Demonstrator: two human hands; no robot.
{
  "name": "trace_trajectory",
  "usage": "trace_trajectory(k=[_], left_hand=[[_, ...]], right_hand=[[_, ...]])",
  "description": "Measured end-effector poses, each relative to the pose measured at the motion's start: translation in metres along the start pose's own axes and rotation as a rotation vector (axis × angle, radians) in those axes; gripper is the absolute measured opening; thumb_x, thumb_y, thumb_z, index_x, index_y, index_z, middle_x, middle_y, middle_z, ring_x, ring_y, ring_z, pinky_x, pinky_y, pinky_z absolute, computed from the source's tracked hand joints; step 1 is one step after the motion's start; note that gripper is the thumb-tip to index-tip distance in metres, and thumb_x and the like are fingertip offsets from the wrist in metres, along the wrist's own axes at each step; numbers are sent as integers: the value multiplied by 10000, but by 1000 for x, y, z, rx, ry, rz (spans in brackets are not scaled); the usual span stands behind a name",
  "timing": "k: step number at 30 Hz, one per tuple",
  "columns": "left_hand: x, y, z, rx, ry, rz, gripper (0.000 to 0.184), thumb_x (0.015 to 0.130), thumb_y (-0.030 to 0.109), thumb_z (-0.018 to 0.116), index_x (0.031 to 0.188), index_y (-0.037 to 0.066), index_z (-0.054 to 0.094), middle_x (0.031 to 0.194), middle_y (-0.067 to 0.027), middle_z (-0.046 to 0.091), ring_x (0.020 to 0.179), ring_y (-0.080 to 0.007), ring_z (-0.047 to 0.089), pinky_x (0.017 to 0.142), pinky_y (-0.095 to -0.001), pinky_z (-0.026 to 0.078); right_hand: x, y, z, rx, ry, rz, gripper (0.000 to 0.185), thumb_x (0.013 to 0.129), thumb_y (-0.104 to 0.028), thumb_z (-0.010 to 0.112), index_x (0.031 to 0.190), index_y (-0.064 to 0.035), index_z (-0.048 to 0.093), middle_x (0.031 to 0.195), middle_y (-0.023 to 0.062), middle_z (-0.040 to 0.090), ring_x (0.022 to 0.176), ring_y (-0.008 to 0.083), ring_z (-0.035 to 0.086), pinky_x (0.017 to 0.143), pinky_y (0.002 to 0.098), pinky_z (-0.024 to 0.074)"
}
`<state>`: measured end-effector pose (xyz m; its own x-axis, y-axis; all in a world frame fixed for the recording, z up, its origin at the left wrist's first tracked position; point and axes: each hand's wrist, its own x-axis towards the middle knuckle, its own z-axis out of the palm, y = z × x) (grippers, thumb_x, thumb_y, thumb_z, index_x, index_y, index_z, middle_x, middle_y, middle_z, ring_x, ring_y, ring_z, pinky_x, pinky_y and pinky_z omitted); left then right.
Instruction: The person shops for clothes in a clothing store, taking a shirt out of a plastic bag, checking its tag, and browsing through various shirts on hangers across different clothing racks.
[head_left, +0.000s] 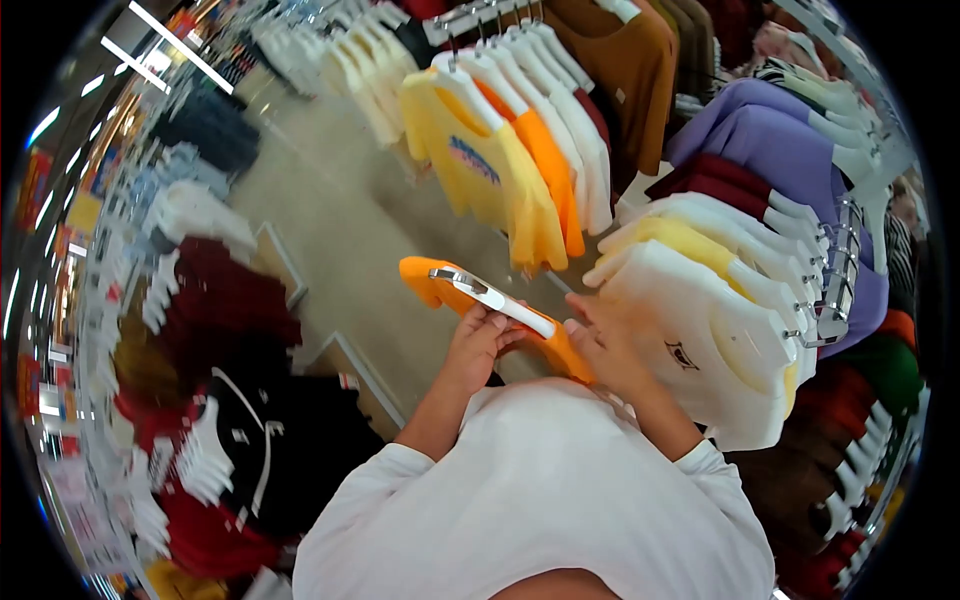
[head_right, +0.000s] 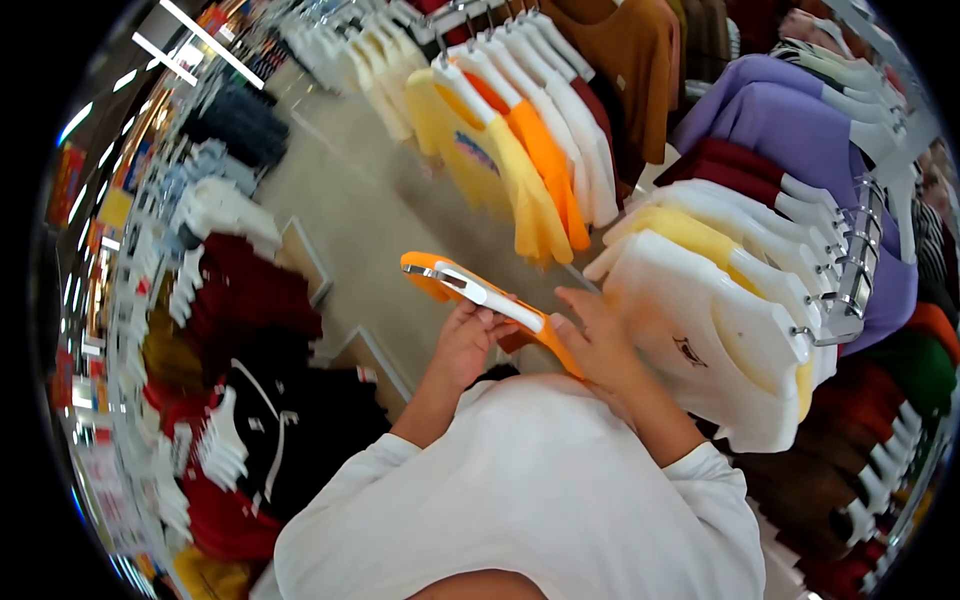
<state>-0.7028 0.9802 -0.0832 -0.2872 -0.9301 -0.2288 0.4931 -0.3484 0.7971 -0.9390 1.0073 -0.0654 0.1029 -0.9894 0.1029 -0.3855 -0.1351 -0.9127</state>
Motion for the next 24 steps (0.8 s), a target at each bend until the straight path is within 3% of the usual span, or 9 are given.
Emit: trace_trajectory(k=[4, 5, 8, 11, 17, 20, 24], left_hand=[[37, 57, -38, -6, -137, -5, 319, 991, 138, 572, 1292, 32, 564, 1288, -138, 636, 1169, -264, 632, 1018, -438, 515], [41, 72, -45, -13, -158, -9, 319, 990, 136, 573, 1292, 33, 565, 1283, -136, 638, 1166, -266, 634, 1018, -441, 514], [55, 103, -73, -14, -198, -33, 319, 991, 134, 574, 1294, 35, 568, 1274, -132, 641, 1166, -269, 631, 1017, -450, 513], [69, 117, -106, -21, -202, -53, 315, 994, 126, 570, 1297, 36, 569, 1277, -130, 636, 1171, -273, 624, 1011, -456, 514], [94, 145, -142, -38, -191, -48, 306, 1000, 125, 569, 1293, 38, 572, 1294, -131, 622, 1177, -281, 616, 997, -463, 521], [105, 161, -152, -20, -201, -37, 296, 1003, 133, 570, 1282, 32, 578, 1292, -132, 624, 1179, -280, 615, 991, -460, 525], [122, 178, -165, -31, -277, -10, 312, 1010, 143, 552, 1296, 19, 579, 1268, -134, 646, 1171, -279, 627, 997, -456, 524]], right_hand=[[74, -57, 9, -136, 251, 26, 431, 948, -228, 646, 1304, 6, 580, 1286, 186, 616, 1173, 313, 609, 924, 394, 518], [95, -62, 13, -109, 291, -64, 427, 943, -218, 642, 1296, 16, 580, 1287, 181, 616, 1183, 324, 602, 966, 393, 494], [164, -86, 19, -283, 348, -206, 434, 941, -234, 644, 1296, 7, 585, 1286, 193, 613, 1185, 339, 598, 987, 386, 475], [233, -85, 33, -305, 396, -216, 467, 934, -257, 641, 1317, 0, 574, 1276, 211, 613, 1180, 360, 595, 995, 393, 470], [323, -106, 62, -535, 369, -53, 548, 892, -348, 658, 1306, -2, 565, 1212, 208, 645, 1130, 361, 621, 956, 430, 483], [346, -120, 66, -572, 330, 182, 526, 878, -372, 677, 1243, -1, 601, 1089, 190, 693, 1032, 363, 662, 898, 432, 504], [355, -112, 65, -439, 350, 181, 508, 880, -394, 695, 1188, 8, 640, 920, 170, 702, 879, 326, 681, 809, 402, 514]])
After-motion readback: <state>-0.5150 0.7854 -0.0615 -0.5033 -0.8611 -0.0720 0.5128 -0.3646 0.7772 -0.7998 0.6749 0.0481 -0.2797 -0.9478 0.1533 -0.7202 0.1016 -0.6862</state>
